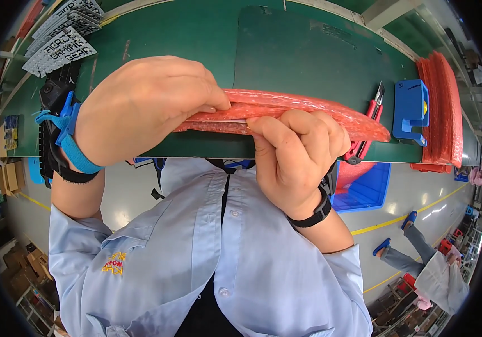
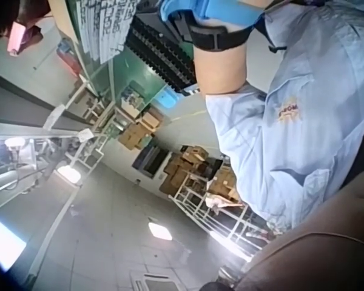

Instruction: The person wraps circuit boards in bubble wrap by hand, one at a time. They pick up a circuit board from a stack, slide it into a bubble wrap sleeve, fold the sleeve over, and set the wrapped item aside.

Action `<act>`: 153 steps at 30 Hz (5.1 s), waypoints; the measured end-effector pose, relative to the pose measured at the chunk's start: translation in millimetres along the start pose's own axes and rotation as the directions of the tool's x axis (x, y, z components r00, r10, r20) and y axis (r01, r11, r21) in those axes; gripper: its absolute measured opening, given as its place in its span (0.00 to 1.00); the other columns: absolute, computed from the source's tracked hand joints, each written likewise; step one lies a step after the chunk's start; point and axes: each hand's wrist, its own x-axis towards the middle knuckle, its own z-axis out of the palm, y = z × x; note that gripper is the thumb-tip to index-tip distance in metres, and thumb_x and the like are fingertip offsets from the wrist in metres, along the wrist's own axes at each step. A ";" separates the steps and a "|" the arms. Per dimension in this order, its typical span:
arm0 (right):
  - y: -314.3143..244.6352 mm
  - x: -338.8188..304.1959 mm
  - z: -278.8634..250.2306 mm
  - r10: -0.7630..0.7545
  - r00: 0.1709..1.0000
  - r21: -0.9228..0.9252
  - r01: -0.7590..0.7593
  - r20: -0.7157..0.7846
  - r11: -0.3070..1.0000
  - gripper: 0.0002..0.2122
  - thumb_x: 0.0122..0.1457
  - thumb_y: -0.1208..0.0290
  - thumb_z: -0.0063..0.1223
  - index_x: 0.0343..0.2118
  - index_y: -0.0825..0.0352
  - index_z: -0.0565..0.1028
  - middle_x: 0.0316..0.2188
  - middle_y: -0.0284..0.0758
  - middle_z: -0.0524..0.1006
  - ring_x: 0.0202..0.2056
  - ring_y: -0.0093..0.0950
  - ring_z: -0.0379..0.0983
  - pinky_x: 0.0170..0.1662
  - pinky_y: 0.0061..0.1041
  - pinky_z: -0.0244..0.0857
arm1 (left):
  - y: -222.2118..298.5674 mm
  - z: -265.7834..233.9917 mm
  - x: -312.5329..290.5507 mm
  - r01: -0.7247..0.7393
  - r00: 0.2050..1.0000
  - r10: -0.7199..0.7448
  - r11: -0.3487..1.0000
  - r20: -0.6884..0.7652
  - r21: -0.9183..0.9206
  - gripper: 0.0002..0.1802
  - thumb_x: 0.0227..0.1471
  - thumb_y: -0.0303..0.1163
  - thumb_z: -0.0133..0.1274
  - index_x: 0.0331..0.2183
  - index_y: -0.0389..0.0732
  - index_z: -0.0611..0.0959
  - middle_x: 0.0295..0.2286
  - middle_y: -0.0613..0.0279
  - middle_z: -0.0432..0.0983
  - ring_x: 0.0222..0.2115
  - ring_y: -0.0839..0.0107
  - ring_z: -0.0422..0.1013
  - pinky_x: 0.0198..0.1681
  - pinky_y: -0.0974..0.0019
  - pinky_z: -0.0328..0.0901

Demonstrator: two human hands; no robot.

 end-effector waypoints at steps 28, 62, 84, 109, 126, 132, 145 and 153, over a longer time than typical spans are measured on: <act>2.3 5.4 4.1 -0.012 0.999 0.019 0.013 -0.042 1.000 0.11 0.41 0.75 0.66 0.29 0.57 0.79 0.27 0.25 0.72 0.31 0.26 0.68 0.39 0.25 0.53 | 17.9 -0.7 -4.3 0.067 0.998 -0.065 0.988 -0.017 0.141 0.12 0.44 0.25 0.54 0.36 0.39 0.80 0.32 0.59 0.77 0.33 0.58 0.73 0.34 0.62 0.69; 6.0 13.4 5.4 -0.016 0.999 0.052 0.018 -0.036 0.998 0.08 0.46 0.73 0.65 0.30 0.58 0.80 0.27 0.25 0.73 0.31 0.25 0.68 0.37 0.25 0.53 | 17.7 -18.6 11.0 0.106 0.994 -0.107 0.983 0.002 -0.147 0.11 0.52 0.29 0.48 0.37 0.38 0.66 0.27 0.48 0.71 0.30 0.49 0.72 0.31 0.57 0.67; -2.8 15.5 0.3 0.043 0.997 -0.008 -0.042 0.067 0.999 0.09 0.44 0.75 0.62 0.30 0.57 0.77 0.29 0.27 0.72 0.34 0.29 0.67 0.41 0.29 0.52 | 9.0 10.3 -0.3 0.113 0.979 -0.123 0.991 -0.161 -0.072 0.08 0.51 0.26 0.55 0.35 0.40 0.75 0.28 0.57 0.73 0.29 0.55 0.71 0.31 0.59 0.66; -4.2 -4.9 -5.1 0.018 0.998 -0.003 -0.017 0.055 1.000 0.10 0.41 0.74 0.63 0.28 0.54 0.77 0.28 0.24 0.72 0.33 0.27 0.66 0.41 0.27 0.52 | 17.2 -3.2 2.2 0.615 0.787 -0.522 0.628 0.328 -0.477 0.12 0.54 0.33 0.57 0.35 0.33 0.83 0.27 0.54 0.77 0.24 0.64 0.74 0.28 0.66 0.68; -2.4 -7.8 -3.7 -0.006 0.998 -0.030 0.007 0.057 1.000 0.10 0.42 0.73 0.63 0.29 0.53 0.77 0.28 0.23 0.71 0.33 0.26 0.65 0.39 0.27 0.51 | 7.6 16.4 -6.9 0.264 0.963 -0.271 0.932 0.006 -0.250 0.07 0.47 0.28 0.60 0.29 0.35 0.84 0.27 0.55 0.78 0.27 0.60 0.73 0.30 0.62 0.68; -4.2 -11.0 -6.3 -0.026 0.997 -0.022 0.027 0.068 0.999 0.10 0.42 0.76 0.63 0.29 0.57 0.77 0.27 0.26 0.71 0.32 0.27 0.66 0.39 0.27 0.50 | 6.5 15.7 -9.0 0.228 0.972 -0.235 0.922 0.015 -0.312 0.06 0.47 0.27 0.59 0.29 0.35 0.84 0.27 0.54 0.79 0.27 0.59 0.73 0.30 0.62 0.68; -4.1 -15.8 -6.7 -0.001 0.996 -0.014 0.003 0.089 1.000 0.12 0.40 0.74 0.64 0.30 0.53 0.78 0.28 0.23 0.70 0.33 0.27 0.65 0.40 0.28 0.50 | 5.8 15.8 -15.3 0.220 0.974 -0.226 0.930 0.013 -0.294 0.12 0.44 0.29 0.62 0.33 0.36 0.84 0.30 0.56 0.79 0.31 0.58 0.73 0.34 0.61 0.68; -4.2 -14.1 -4.6 -0.006 0.998 -0.020 0.007 0.058 1.000 0.11 0.40 0.74 0.63 0.30 0.53 0.78 0.28 0.24 0.70 0.33 0.27 0.66 0.40 0.28 0.50 | 21.6 18.7 -21.4 0.258 0.962 -0.270 0.946 -0.036 -0.193 0.20 0.40 0.35 0.66 0.38 0.38 0.82 0.35 0.58 0.78 0.36 0.57 0.73 0.40 0.60 0.67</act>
